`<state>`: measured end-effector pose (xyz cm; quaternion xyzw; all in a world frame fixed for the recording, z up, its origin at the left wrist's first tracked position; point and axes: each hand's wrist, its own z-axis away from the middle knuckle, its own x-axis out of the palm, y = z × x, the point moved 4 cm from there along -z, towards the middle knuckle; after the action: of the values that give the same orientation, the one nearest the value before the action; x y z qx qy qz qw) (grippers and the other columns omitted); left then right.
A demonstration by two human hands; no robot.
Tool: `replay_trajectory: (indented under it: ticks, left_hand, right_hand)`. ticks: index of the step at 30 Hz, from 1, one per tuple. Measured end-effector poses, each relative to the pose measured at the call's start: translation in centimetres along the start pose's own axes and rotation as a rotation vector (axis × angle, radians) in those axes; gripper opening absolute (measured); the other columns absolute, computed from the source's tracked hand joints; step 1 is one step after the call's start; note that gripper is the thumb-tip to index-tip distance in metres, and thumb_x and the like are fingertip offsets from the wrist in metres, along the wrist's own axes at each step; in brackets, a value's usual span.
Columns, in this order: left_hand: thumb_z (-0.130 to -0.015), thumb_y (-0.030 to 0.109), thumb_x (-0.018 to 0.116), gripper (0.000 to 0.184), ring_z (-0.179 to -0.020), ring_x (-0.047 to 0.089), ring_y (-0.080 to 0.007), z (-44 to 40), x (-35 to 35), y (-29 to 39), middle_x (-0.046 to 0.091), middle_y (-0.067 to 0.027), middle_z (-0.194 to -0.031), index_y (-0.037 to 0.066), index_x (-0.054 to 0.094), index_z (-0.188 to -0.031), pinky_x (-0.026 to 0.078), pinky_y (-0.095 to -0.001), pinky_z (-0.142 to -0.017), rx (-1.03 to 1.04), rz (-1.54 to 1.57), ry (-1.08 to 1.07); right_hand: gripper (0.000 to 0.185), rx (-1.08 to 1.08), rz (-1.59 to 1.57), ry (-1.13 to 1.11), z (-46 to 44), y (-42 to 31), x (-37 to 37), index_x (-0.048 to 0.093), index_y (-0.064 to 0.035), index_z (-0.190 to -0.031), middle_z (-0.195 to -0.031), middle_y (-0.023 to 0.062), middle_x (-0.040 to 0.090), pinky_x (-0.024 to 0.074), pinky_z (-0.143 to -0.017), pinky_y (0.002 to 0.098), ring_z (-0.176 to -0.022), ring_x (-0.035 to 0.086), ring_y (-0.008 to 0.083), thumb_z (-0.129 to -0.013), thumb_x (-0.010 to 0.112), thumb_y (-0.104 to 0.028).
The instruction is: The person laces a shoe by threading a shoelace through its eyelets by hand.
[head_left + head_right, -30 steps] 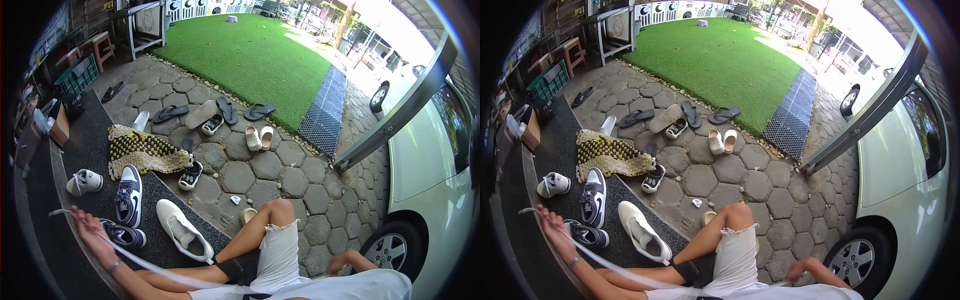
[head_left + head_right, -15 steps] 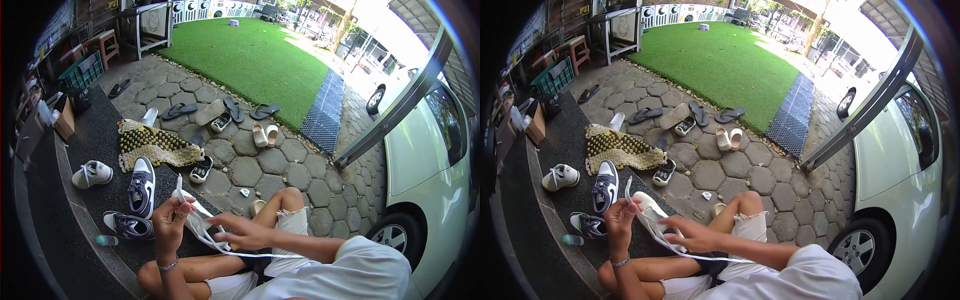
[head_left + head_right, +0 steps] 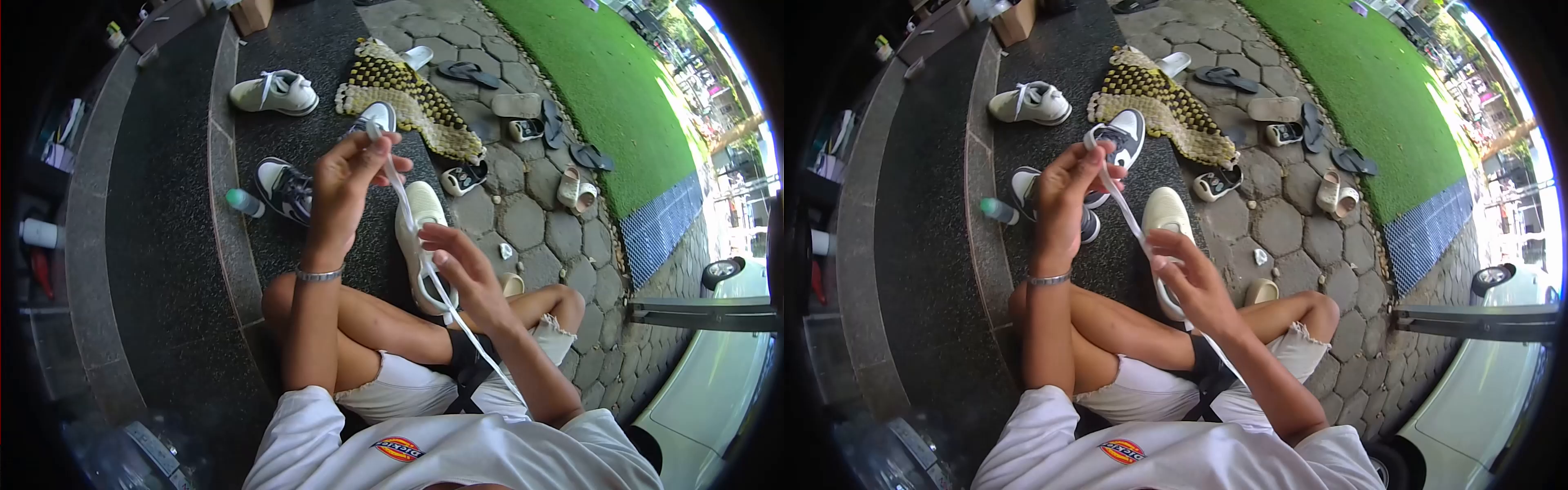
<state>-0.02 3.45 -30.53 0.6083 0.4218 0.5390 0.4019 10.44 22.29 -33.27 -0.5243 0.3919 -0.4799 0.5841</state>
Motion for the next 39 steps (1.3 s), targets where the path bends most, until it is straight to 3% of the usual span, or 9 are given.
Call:
replay_trajectory:
  ticks: [3,5,8,17,23,25,31,35,39]
  left_hand:
    - [-0.103,0.032,0.066,0.033,-0.082,0.074,-0.0125,0.0,0.0,0.2,0.078,-0.0091,-0.095,0.003,0.072,-0.116,0.05,-0.0209,-0.069,-0.01,0.019,-0.007]
    - [-0.103,0.035,0.065,0.034,-0.081,0.075,-0.0134,-0.2,-1.4,0.3,0.078,-0.0096,-0.095,0.004,0.072,-0.114,0.052,-0.021,-0.069,0.004,0.005,0.055]
    - [-0.103,0.037,0.065,0.033,-0.08,0.076,-0.0142,-0.6,-4.4,0.6,0.078,-0.0096,-0.096,0.006,0.073,-0.111,0.054,-0.0202,-0.066,0.033,0.008,0.2]
    - [-0.1,0.037,0.068,0.035,-0.083,0.073,-0.0122,-0.7,-14.6,1.0,0.077,-0.0088,-0.106,0.008,0.073,-0.119,0.054,-0.0198,-0.059,0.085,-0.019,0.681]
    - [-0.101,0.038,0.068,0.038,-0.089,0.072,-0.0151,0.6,-19.2,2.2,0.076,-0.0053,-0.113,0.009,0.072,-0.124,0.051,-0.0249,-0.069,0.126,-0.042,0.891]
    - [-0.101,0.039,0.067,0.039,-0.092,0.071,-0.0148,1.1,-20.7,2.7,0.076,-0.0052,-0.115,0.009,0.071,-0.127,0.05,-0.0252,-0.071,0.153,-0.036,0.932]
    - [-0.102,0.037,0.066,0.039,-0.093,0.068,-0.0134,3.6,-21.4,4.1,0.073,-0.0036,-0.12,0.01,0.069,-0.129,0.048,-0.0258,-0.075,0.175,-0.095,0.961]
    - [-0.103,0.032,0.065,0.034,-0.093,0.069,-0.0116,5.2,-21.1,4.5,0.075,-0.0038,-0.116,0.009,0.069,-0.128,0.051,-0.0252,-0.067,0.142,-0.23,0.937]
    - [-0.105,0.032,0.06,0.045,-0.09,0.072,-0.0141,7.6,-22.2,2.9,0.076,-0.0114,-0.116,0.005,0.057,-0.141,0.054,-0.0268,-0.061,-0.048,-0.859,0.816]
  right_hand:
    - [0.042,0.059,-0.02,-0.1,-0.3,1.7,2.2,0.057,0.0014,-0.134,-0.121,0.0045,0.066,0.0443,-0.103,0.0313,-0.114,0.058,0.0139,-0.108,0.058,-0.032]
    - [0.033,0.146,0.022,-0.189,-0.2,3.6,1.9,0.062,0.0002,-0.119,-0.097,0.0034,0.066,0.0504,-0.086,0.0292,-0.094,0.062,0.0134,-0.109,0.057,-0.031]
    - [0.029,0.302,-0.376,-0.213,1.4,5.0,0.7,0.062,-0.0026,-0.101,-0.078,-0.0003,0.054,0.0453,-0.066,0.0262,-0.072,0.055,0.0113,-0.109,0.056,-0.03]
    - [0.029,0.666,-0.219,0.077,12.0,5.4,-14.6,0.061,-0.0061,-0.085,-0.07,-0.0041,0.045,0.0374,-0.058,0.0268,-0.062,0.043,0.009,-0.104,0.062,-0.028]
    - [0.029,0.515,-0.266,0.046,22.3,2.3,-29.9,0.056,-0.0114,-0.086,-0.068,-0.0046,0.041,0.0357,-0.058,0.0342,-0.056,0.039,0.0144,-0.1,0.064,-0.035]
    - [0.026,0.527,-0.269,0.234,26.3,0.9,-36.4,0.062,-0.0095,-0.087,-0.069,-0.0001,0.052,0.0471,-0.061,0.0403,-0.062,0.054,0.019,-0.097,0.07,-0.032]
    - [0.019,0.252,-0.227,0.704,30.9,-3.2,-52.4,0.062,-0.0157,-0.101,-0.076,-0.0032,0.057,0.0493,-0.068,0.0346,-0.07,0.058,0.014,-0.102,0.066,-0.034]
    - [0.016,0.093,-0.171,0.691,28.4,-8.2,-55.3,0.061,-0.0169,-0.111,-0.089,-0.005,0.058,0.0494,-0.073,0.0324,-0.076,0.055,0.0096,-0.106,0.061,-0.032]
    - [0.019,-0.007,-0.06,0.877,26.0,-13.4,-53.6,0.06,-0.0165,-0.121,-0.101,-0.0046,0.057,0.0482,-0.08,0.0326,-0.083,0.051,0.0088,-0.107,0.058,-0.03]
